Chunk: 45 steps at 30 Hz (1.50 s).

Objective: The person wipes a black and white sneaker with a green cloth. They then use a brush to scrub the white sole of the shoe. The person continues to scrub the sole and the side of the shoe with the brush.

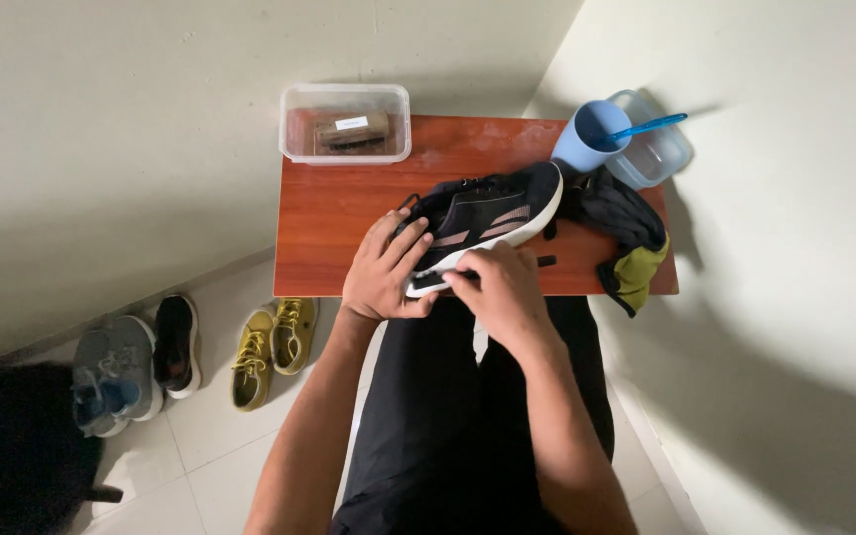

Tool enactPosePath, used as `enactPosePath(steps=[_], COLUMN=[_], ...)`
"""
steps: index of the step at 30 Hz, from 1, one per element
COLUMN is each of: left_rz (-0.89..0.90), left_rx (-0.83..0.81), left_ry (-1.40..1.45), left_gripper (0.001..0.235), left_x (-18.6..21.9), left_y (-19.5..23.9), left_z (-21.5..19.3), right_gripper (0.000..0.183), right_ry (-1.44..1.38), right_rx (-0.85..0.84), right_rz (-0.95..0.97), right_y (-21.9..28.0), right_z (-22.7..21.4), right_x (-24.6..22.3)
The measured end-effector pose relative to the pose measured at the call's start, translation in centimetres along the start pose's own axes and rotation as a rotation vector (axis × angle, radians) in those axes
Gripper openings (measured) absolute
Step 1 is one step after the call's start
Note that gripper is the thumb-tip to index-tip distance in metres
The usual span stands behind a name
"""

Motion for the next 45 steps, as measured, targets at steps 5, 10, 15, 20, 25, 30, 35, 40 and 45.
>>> enactPosePath(steps=[5, 10, 15, 20, 25, 30, 35, 40, 45], left_rz=[0.006, -0.005, -0.006, 0.009, 0.027, 0.015, 0.002, -0.010, -0.031], left_rx=[0.006, -0.002, 0.000, 0.003, -0.007, -0.001, 0.004, 0.003, 0.007], left_ry=[0.012, 0.003, -0.013, -0.013, -0.016, -0.010, -0.041, -0.071, -0.015], left_gripper=[0.073, 0.073, 0.075, 0.074, 0.074, 0.075, 0.075, 0.075, 0.078], left_x=[-0.1, -0.1, -0.5, -0.4, -0.2, -0.3, -0.2, -0.4, -0.6], left_y=[0.0, 0.2, 0.3, 0.5, 0.6, 0.5, 0.4, 0.2, 0.4], left_z=[0.0, 0.2, 0.1, 0.3, 0.4, 0.4, 0.2, 0.2, 0.1], right_gripper=[0.029, 0.026, 0.023, 0.025, 0.022, 0.035, 0.026, 0.023, 0.027], right_ry=[0.010, 0.031, 0.041, 0.050, 0.065, 0.077, 0.057, -0.056, -0.016], right_rx=[0.011, 0.070, 0.086, 0.047, 0.085, 0.038, 0.042, 0.009, 0.074], right_rz=[0.154, 0.033, 0.025, 0.160, 0.031, 0.273, 0.159, 0.061, 0.145], right_y=[0.5, 0.3, 0.0, 0.4, -0.1, 0.5, -0.2, -0.2, 0.5], right_z=[-1.5, -0.9, -1.0, -1.9, -0.5, -0.9, -0.6, -0.4, -1.4], right_x=[5.0, 1.5, 3.1, 4.6, 1.1, 6.9, 1.8, 1.0, 5.0])
Point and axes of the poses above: each hand's wrist, its own y-axis away from the middle knuckle, its own z-axis out of the palm, x = y × z, the point moved 7 cm from there along -y, towards the middle knuckle, and after that the axes turned 5 degrees about y, right-handed, at the moved point
